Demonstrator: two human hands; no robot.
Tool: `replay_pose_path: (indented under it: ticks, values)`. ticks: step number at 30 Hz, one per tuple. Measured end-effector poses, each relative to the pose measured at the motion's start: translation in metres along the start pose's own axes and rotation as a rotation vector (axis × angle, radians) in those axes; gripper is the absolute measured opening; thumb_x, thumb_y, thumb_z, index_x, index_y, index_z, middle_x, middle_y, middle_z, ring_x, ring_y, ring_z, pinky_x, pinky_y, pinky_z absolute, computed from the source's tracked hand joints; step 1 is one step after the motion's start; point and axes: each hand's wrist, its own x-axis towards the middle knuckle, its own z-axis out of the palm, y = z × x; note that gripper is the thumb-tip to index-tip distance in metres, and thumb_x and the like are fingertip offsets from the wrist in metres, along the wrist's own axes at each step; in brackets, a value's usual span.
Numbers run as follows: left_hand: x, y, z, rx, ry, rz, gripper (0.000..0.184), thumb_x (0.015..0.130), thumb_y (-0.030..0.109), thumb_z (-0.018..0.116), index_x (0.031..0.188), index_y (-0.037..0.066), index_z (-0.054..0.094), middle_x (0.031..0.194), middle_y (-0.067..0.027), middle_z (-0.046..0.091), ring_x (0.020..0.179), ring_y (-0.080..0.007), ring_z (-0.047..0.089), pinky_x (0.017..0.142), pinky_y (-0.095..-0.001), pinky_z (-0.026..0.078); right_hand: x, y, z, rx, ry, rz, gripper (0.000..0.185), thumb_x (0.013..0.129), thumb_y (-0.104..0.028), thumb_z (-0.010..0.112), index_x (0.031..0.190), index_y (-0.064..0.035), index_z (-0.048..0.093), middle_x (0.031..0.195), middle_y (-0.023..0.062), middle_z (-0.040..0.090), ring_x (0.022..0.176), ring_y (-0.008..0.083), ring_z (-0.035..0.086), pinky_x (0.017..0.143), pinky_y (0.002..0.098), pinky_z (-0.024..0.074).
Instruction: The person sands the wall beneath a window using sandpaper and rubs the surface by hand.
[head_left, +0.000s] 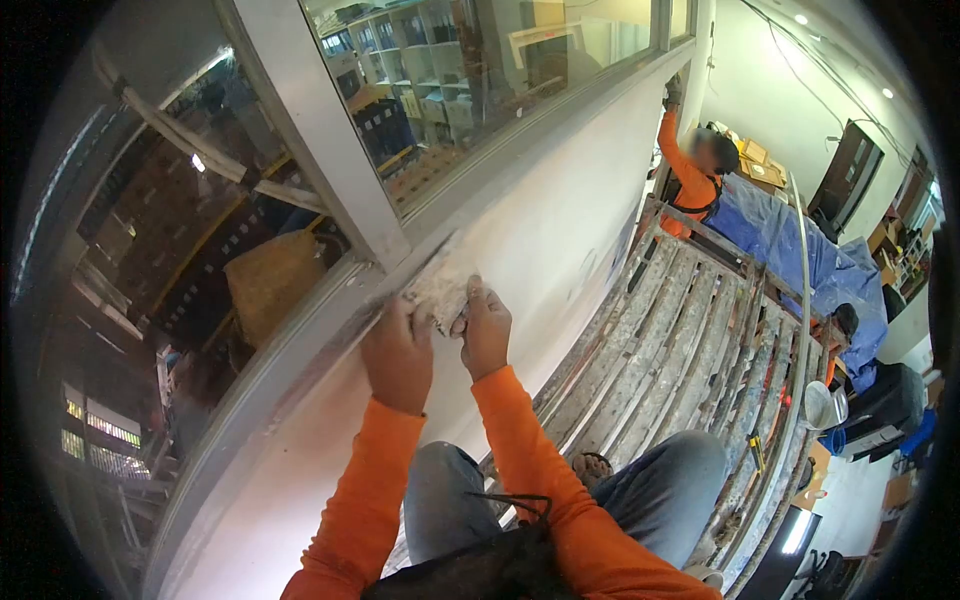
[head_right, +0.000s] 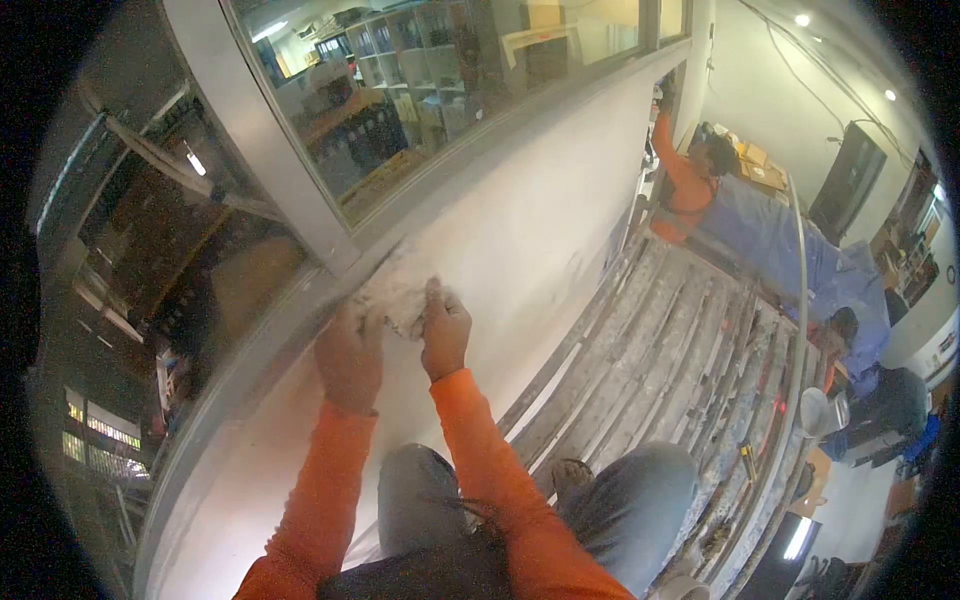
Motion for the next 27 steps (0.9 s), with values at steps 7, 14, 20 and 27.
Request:
replay_pose_path:
  ticks: [7, 14, 20, 27]
  values:
    - [-0.016, -0.01, 0.004, -0.033, 0.01, -0.021, 0.019, 0.091, 0.019, 0.067, 0.084, 0.005, 0.056, 0.08, -0.0163, 0.063, 0.073, -0.0373, 0.062, 0.064, -0.045, 0.047, 0.007, 0.018, -0.015, -0.047, 0.015, -0.085, 0.03, 0.099, -0.033, 0.061, 0.089, -0.0045, 0.059, 0.064, 0.0001, 0.052, 0.046, 0.0093, 0.046, 0.043, 0.0238, 0.0371]
    - [-0.005, -0.004, 0.009, -0.049, 0.071, 0.049, 0.02, 0.091, 0.017, 0.067, 0.082, 0.005, 0.055, 0.075, -0.0146, 0.059, 0.069, -0.0358, 0.059, 0.063, -0.0438, 0.046, 0.009, 0.014, -0.016, 0.021, 0.001, -0.015, 0.031, 0.099, -0.033, 0.061, 0.094, -0.0028, 0.061, 0.065, 0.0012, 0.055, 0.046, 0.0095, 0.048, 0.042, 0.0241, 0.0377]
    - [-0.013, 0.007, -0.017, -0.154, -0.005, -0.21, 0.017, 0.092, 0.014, 0.066, 0.083, 0.004, 0.055, 0.072, -0.0139, 0.06, 0.068, -0.0355, 0.059, 0.063, -0.0448, 0.046, 0.003, 0.005, -0.006, -0.05, -0.077, -0.03, 0.032, 0.098, -0.034, 0.062, 0.087, -0.0047, 0.06, 0.064, 0.0011, 0.056, 0.046, 0.0096, 0.048, 0.041, 0.0238, 0.0373]
    - [-0.003, -0.003, 0.013, -0.034, 0.084, 0.099, 0.017, 0.093, 0.019, 0.066, 0.086, 0.006, 0.057, 0.071, -0.0127, 0.061, 0.064, -0.032, 0.062, 0.058, -0.0421, 0.046, 0.01, 0.0, -0.012, 0.047, -0.014, 0.019, 0.032, 0.098, -0.035, 0.062, 0.086, -0.0053, 0.06, 0.064, 0.0007, 0.055, 0.044, 0.0097, 0.047, 0.041, 0.0238, 0.0371]
